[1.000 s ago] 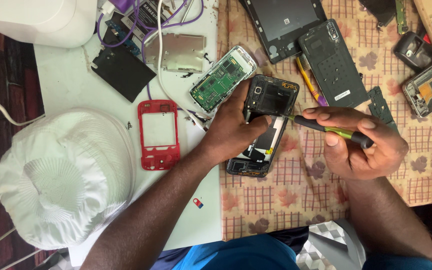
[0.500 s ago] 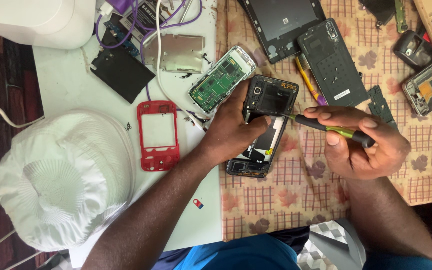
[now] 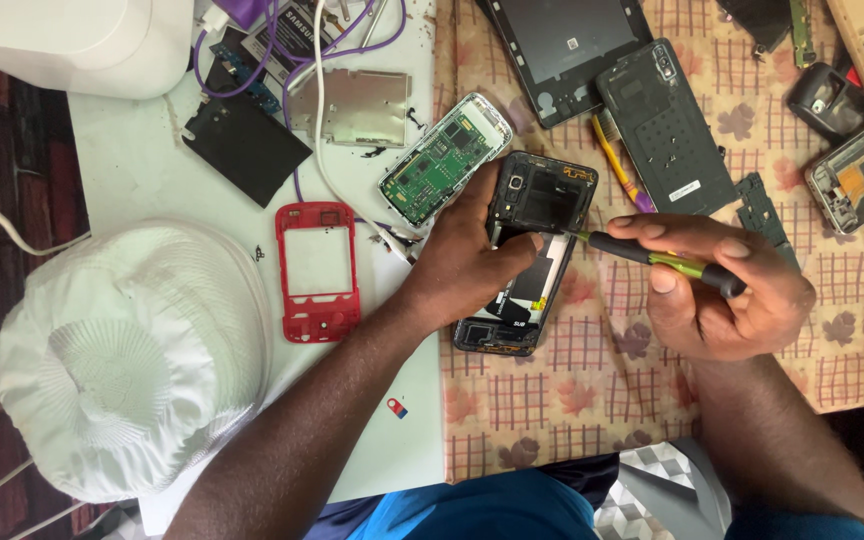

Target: The person uses a screwdriver to remove screws from the back of a disassembled smartphone. They rotate the device to access different screw locations and continue unscrewing components while other phone parts lie on the table.

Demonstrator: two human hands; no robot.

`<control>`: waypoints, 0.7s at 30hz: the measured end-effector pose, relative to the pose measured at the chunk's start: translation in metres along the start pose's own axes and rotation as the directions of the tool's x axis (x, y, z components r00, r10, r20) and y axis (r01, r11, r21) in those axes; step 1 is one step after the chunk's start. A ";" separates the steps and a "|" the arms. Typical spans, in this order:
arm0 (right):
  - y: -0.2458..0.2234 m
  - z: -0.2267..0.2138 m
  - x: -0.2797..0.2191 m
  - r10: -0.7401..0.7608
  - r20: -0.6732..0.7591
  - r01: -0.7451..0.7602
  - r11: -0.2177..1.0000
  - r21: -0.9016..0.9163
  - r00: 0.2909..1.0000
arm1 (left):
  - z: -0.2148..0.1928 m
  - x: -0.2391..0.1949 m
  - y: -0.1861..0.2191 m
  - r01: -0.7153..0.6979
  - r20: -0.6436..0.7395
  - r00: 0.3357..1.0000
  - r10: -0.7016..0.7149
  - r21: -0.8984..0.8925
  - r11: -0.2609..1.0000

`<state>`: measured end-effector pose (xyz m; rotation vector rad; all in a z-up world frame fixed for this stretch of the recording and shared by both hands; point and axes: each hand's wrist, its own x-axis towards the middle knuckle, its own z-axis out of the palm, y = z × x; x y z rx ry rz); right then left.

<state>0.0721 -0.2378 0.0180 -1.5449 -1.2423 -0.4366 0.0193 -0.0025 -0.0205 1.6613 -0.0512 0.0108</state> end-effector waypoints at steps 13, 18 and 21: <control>0.013 0.003 -0.012 -0.071 -0.174 0.061 0.996 -0.064 0.982 | 0.000 0.000 0.003 -0.003 -0.015 1.000 0.003 0.004 1.000; 0.015 0.000 -0.007 -0.184 -0.050 0.175 0.975 -0.139 0.982 | 0.001 0.000 0.002 0.039 0.003 0.999 -0.039 -0.038 0.999; 0.011 0.003 -0.007 -0.118 -0.173 0.092 0.984 -0.155 0.978 | 0.001 0.000 0.001 -0.006 -0.013 1.000 0.006 0.001 1.000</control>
